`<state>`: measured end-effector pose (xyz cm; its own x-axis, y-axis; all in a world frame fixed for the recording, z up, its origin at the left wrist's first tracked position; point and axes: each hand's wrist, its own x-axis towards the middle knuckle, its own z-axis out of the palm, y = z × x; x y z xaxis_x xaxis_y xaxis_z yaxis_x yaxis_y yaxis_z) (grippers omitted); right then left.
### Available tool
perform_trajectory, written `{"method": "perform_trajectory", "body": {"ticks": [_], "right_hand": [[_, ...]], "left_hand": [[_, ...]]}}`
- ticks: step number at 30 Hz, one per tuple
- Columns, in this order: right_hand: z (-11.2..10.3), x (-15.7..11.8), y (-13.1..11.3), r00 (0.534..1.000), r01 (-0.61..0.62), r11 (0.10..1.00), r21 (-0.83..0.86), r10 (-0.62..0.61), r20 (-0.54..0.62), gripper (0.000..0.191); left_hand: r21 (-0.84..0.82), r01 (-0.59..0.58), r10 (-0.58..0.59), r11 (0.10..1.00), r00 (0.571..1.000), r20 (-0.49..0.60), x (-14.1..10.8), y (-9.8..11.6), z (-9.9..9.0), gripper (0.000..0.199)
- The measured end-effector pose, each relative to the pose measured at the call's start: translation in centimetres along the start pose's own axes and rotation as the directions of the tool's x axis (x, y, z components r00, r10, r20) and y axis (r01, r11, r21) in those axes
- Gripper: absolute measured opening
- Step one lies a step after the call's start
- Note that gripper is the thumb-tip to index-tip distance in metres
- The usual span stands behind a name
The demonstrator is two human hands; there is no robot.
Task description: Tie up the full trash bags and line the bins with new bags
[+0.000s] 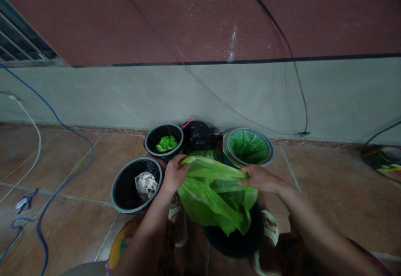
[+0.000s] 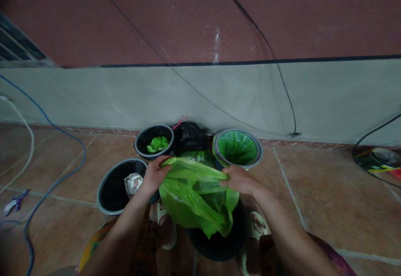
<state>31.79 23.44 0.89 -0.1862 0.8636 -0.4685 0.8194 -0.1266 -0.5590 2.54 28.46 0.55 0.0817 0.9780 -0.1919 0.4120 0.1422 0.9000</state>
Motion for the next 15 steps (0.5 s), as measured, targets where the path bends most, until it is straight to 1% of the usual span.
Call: {"method": "perform_trajectory", "body": {"ticks": [1,2,3,5,7,9,10,12,13,15], "right_hand": [[-0.5,-0.4,1.0,1.000,-0.018,1.000,0.011,0.017,0.010,0.023],[-0.9,-0.8,2.0,0.999,-0.025,0.999,0.047,0.024,0.023,0.024],[-1.3,-1.3,2.9,0.999,-0.029,0.995,0.098,0.025,0.037,0.027],[-1.9,-2.5,4.9,0.998,-0.038,0.982,0.185,0.027,0.062,0.030],[-2.4,-3.6,7.1,0.995,-0.097,0.982,0.165,0.090,0.051,0.028],[-2.7,-4.5,9.1,0.982,-0.188,0.980,0.065,0.189,-0.005,0.023],[-2.7,-4.7,10.0,0.972,-0.230,0.973,0.005,0.230,-0.045,0.020],[-2.2,-4.9,11.1,0.956,-0.281,0.953,-0.109,0.269,-0.117,0.019],[-1.6,-4.8,11.3,0.952,-0.291,0.944,-0.153,0.270,-0.144,0.019],[0.4,-4.5,10.9,0.952,-0.287,0.935,-0.208,0.254,-0.171,0.021]], "left_hand": [[0.208,-0.031,0.029,0.978,1.000,0.011,0.1,-0.5,-0.3,0.032],[0.393,-0.059,0.040,0.918,0.998,0.057,0.0,-0.8,-0.5,0.035],[0.539,-0.086,0.026,0.838,0.993,0.118,-0.2,-1.2,-0.5,0.037],[0.716,-0.133,-0.043,0.685,0.974,0.222,-0.9,-1.6,-0.1,0.039],[0.791,-0.171,-0.112,0.587,0.951,0.289,-1.7,-1.9,0.9,0.038],[0.811,-0.206,-0.161,0.548,0.925,0.344,-2.3,-2.2,2.2,0.034],[0.807,-0.224,-0.179,0.546,0.910,0.374,-2.6,-2.4,3.0,0.033],[0.789,-0.260,-0.210,0.557,0.875,0.437,-3.2,-3.0,4.6,0.030],[0.777,-0.277,-0.217,0.565,0.859,0.464,-3.5,-3.3,5.3,0.029],[0.757,-0.299,-0.220,0.581,0.837,0.500,-3.9,-4.0,6.7,0.025]]}}
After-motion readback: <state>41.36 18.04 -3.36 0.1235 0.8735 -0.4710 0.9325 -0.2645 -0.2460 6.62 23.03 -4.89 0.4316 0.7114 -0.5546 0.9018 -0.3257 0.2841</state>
